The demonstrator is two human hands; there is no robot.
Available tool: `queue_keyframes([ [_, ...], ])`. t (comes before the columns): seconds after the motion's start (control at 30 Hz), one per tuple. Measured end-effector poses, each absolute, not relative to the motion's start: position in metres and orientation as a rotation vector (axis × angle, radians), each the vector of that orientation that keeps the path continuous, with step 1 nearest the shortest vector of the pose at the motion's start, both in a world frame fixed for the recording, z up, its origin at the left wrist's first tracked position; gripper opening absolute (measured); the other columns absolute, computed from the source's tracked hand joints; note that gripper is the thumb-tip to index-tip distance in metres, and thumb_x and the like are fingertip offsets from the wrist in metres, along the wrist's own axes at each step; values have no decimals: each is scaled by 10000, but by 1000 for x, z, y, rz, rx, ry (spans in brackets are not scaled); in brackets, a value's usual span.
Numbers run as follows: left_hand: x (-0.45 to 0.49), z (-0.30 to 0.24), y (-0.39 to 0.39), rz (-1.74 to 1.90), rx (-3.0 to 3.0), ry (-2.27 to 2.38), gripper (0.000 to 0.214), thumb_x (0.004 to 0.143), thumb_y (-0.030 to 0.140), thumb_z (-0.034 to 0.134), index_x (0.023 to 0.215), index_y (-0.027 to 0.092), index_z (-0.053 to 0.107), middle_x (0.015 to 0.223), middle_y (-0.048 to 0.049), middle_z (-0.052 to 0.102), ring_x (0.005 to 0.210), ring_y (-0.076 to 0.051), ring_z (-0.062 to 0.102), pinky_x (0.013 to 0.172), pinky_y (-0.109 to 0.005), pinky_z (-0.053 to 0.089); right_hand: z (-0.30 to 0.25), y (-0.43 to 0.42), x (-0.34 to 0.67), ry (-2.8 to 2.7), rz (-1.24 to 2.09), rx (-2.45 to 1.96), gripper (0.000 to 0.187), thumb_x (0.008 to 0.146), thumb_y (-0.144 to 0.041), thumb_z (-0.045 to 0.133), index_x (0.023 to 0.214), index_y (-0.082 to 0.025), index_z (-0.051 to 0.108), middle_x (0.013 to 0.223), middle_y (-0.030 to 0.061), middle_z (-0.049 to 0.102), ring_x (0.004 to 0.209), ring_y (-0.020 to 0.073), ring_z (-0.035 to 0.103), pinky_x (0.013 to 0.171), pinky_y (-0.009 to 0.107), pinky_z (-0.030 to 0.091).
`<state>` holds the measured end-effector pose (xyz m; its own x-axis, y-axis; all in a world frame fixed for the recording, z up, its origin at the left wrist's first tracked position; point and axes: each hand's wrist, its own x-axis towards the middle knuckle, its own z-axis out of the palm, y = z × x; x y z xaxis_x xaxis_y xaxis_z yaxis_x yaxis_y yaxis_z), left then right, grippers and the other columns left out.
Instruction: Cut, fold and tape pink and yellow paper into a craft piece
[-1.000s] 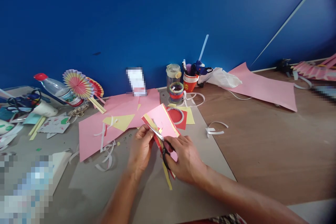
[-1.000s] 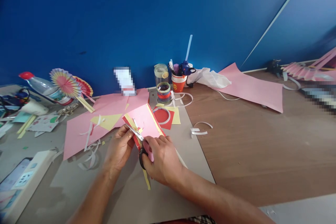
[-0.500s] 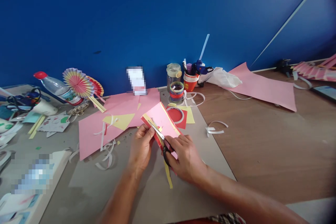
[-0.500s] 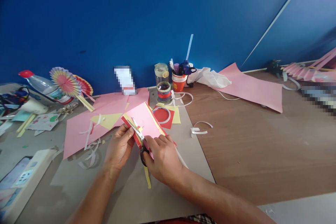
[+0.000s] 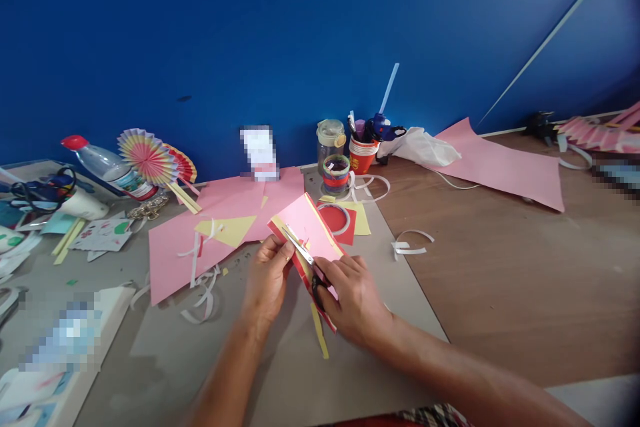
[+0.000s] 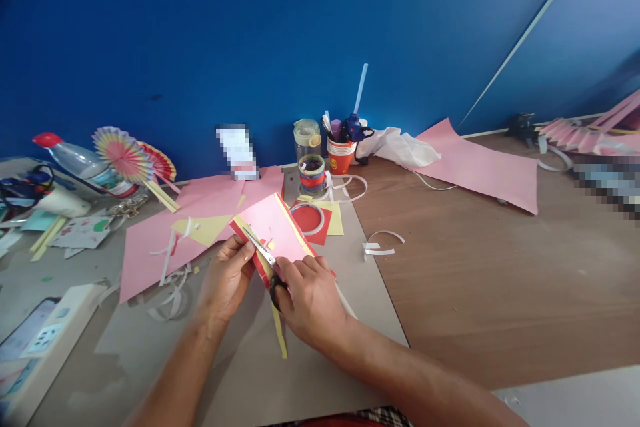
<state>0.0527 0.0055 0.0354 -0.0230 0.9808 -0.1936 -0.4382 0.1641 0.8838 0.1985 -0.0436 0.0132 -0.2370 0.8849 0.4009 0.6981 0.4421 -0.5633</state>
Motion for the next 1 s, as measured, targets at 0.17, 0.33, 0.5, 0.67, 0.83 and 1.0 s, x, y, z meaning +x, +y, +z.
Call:
queue_keyframes([
  [0.17, 52, 35, 6, 1296, 720, 1007, 285, 610, 309, 841, 820, 181, 696, 755, 7, 697, 726, -141, 638, 727, -267, 493, 11, -43, 200, -2023, 327, -1335, 285, 834, -138, 476, 1093, -147, 594, 761, 45, 651, 716, 211, 517, 689, 324, 303],
  [0.33, 52, 36, 6, 1288, 733, 1011, 286, 605, 308, 840, 816, 178, 698, 752, 4, 702, 725, -144, 642, 739, -271, 494, 10, -41, 201, -2010, 325, -1338, 273, 833, -125, 472, 1071, -148, 604, 759, 47, 656, 714, 208, 525, 684, 322, 308],
  [0.5, 52, 35, 7, 1290, 755, 1017, 273, 615, 311, 829, 814, 183, 693, 759, 7, 702, 718, -141, 639, 737, -273, 491, 10, -41, 201, -1964, 383, -1336, 266, 811, -114, 476, 1036, -156, 611, 754, 39, 650, 712, 201, 530, 678, 320, 315],
  [0.67, 51, 32, 7, 1276, 809, 1033, 234, 638, 304, 810, 796, 185, 687, 727, 13, 688, 689, -136, 621, 704, -264, 482, 15, -44, 201, -1903, 497, -1363, 337, 739, -160, 543, 1074, -168, 584, 811, 28, 647, 750, 205, 530, 705, 323, 323],
  [0.83, 47, 24, 8, 1241, 902, 1064, 223, 684, 297, 786, 856, 184, 701, 721, 6, 678, 706, -141, 600, 707, -256, 465, 18, -42, 200, -1905, 512, -1376, 287, 723, -160, 529, 1002, -175, 599, 755, 18, 630, 718, 193, 523, 695, 319, 317],
  [1.0, 47, 22, 7, 1205, 969, 1073, 245, 704, 309, 770, 909, 190, 707, 795, -12, 696, 757, -163, 613, 734, -269, 470, 19, -40, 201, -1919, 463, -1384, 274, 735, -160, 518, 994, -181, 604, 736, 18, 632, 706, 191, 522, 681, 315, 308],
])
